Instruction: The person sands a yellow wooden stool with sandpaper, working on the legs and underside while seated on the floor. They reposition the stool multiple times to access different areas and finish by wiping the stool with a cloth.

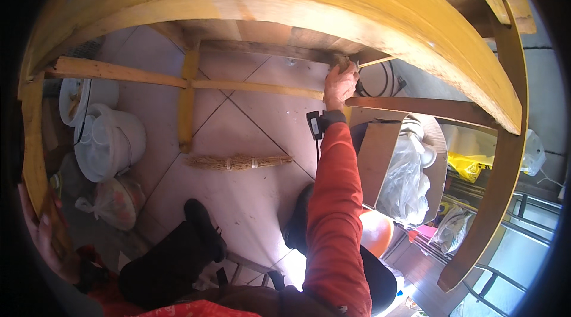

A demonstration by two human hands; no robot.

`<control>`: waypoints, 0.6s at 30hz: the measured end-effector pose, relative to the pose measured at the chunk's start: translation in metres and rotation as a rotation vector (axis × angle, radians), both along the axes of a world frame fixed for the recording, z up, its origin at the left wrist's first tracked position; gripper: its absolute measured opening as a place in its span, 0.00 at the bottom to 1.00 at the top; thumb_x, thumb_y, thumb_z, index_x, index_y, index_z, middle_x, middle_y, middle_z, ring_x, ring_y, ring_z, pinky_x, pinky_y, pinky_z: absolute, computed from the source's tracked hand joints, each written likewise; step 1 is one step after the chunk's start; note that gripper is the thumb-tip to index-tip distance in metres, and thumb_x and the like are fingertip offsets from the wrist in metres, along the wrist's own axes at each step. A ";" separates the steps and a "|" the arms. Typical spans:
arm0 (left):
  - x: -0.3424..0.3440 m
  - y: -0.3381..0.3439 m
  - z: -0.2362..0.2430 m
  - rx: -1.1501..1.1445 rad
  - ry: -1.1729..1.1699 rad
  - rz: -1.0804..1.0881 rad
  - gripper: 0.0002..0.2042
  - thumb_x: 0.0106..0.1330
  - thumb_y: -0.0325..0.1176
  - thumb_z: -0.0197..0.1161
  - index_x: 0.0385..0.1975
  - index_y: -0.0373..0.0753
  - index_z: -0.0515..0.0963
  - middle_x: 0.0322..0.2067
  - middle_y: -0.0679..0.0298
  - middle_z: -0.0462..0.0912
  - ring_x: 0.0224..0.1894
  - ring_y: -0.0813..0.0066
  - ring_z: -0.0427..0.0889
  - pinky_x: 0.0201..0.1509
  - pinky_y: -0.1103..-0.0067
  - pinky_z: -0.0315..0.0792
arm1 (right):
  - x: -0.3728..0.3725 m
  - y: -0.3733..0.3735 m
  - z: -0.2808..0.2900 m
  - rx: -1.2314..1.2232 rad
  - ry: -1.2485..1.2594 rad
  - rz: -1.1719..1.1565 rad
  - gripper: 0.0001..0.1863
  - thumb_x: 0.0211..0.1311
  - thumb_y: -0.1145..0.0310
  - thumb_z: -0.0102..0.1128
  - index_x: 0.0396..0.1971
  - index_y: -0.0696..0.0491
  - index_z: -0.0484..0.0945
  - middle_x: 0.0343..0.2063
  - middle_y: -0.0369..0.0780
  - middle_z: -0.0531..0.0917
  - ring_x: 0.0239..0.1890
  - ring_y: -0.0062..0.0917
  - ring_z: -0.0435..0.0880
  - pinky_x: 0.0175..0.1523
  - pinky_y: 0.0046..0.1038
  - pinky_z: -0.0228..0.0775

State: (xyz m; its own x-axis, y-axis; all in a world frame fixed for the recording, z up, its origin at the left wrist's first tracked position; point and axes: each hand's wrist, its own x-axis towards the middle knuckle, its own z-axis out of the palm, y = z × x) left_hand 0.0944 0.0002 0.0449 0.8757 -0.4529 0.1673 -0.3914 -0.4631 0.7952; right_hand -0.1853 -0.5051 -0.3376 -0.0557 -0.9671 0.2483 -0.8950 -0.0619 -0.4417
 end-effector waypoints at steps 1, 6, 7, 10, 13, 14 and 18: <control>0.000 0.000 0.001 -0.001 0.009 -0.011 0.48 0.56 0.49 0.58 0.75 0.31 0.49 0.67 0.47 0.65 0.35 0.79 0.71 0.25 0.89 0.64 | 0.002 -0.004 -0.005 0.013 0.013 -0.040 0.26 0.63 0.57 0.63 0.57 0.52 0.70 0.49 0.54 0.78 0.49 0.47 0.83 0.50 0.43 0.77; 0.006 -0.005 0.011 0.009 0.073 -0.084 0.54 0.52 0.50 0.65 0.75 0.29 0.46 0.67 0.43 0.63 0.36 0.78 0.74 0.29 0.87 0.69 | 0.042 -0.014 -0.031 0.094 0.090 -0.207 0.23 0.61 0.58 0.66 0.50 0.53 0.71 0.52 0.51 0.73 0.43 0.41 0.86 0.47 0.37 0.79; 0.006 -0.006 0.015 0.058 0.102 -0.087 0.55 0.51 0.51 0.67 0.75 0.28 0.46 0.67 0.43 0.63 0.36 0.77 0.75 0.31 0.86 0.71 | 0.059 -0.009 -0.040 0.070 0.079 -0.174 0.22 0.61 0.60 0.65 0.49 0.53 0.71 0.52 0.49 0.73 0.45 0.39 0.85 0.47 0.37 0.79; 0.004 -0.012 0.012 -0.013 0.098 -0.060 0.58 0.47 0.52 0.70 0.75 0.28 0.45 0.67 0.43 0.62 0.40 0.74 0.78 0.35 0.83 0.74 | 0.119 0.024 -0.061 -0.057 0.096 0.028 0.21 0.62 0.65 0.60 0.54 0.53 0.71 0.57 0.47 0.73 0.54 0.35 0.80 0.44 0.32 0.81; 0.000 -0.014 0.006 -0.125 0.074 -0.025 0.59 0.46 0.52 0.72 0.75 0.28 0.45 0.67 0.43 0.61 0.45 0.70 0.80 0.37 0.83 0.76 | 0.213 0.072 -0.063 0.103 -0.104 0.246 0.23 0.63 0.65 0.58 0.58 0.52 0.70 0.51 0.54 0.77 0.50 0.51 0.82 0.49 0.46 0.77; 0.001 -0.014 0.006 -0.110 0.052 -0.018 0.59 0.46 0.52 0.72 0.75 0.28 0.45 0.68 0.43 0.61 0.46 0.70 0.79 0.37 0.83 0.76 | 0.237 0.090 -0.058 0.166 -0.220 0.474 0.21 0.63 0.66 0.58 0.55 0.53 0.72 0.48 0.54 0.78 0.48 0.53 0.81 0.50 0.47 0.76; 0.007 -0.011 0.010 -0.043 0.126 -0.054 0.59 0.47 0.53 0.71 0.75 0.30 0.45 0.68 0.41 0.61 0.46 0.73 0.78 0.35 0.85 0.72 | 0.301 0.146 -0.028 0.217 -0.466 0.850 0.17 0.62 0.68 0.58 0.51 0.55 0.76 0.47 0.53 0.79 0.46 0.52 0.81 0.51 0.48 0.74</control>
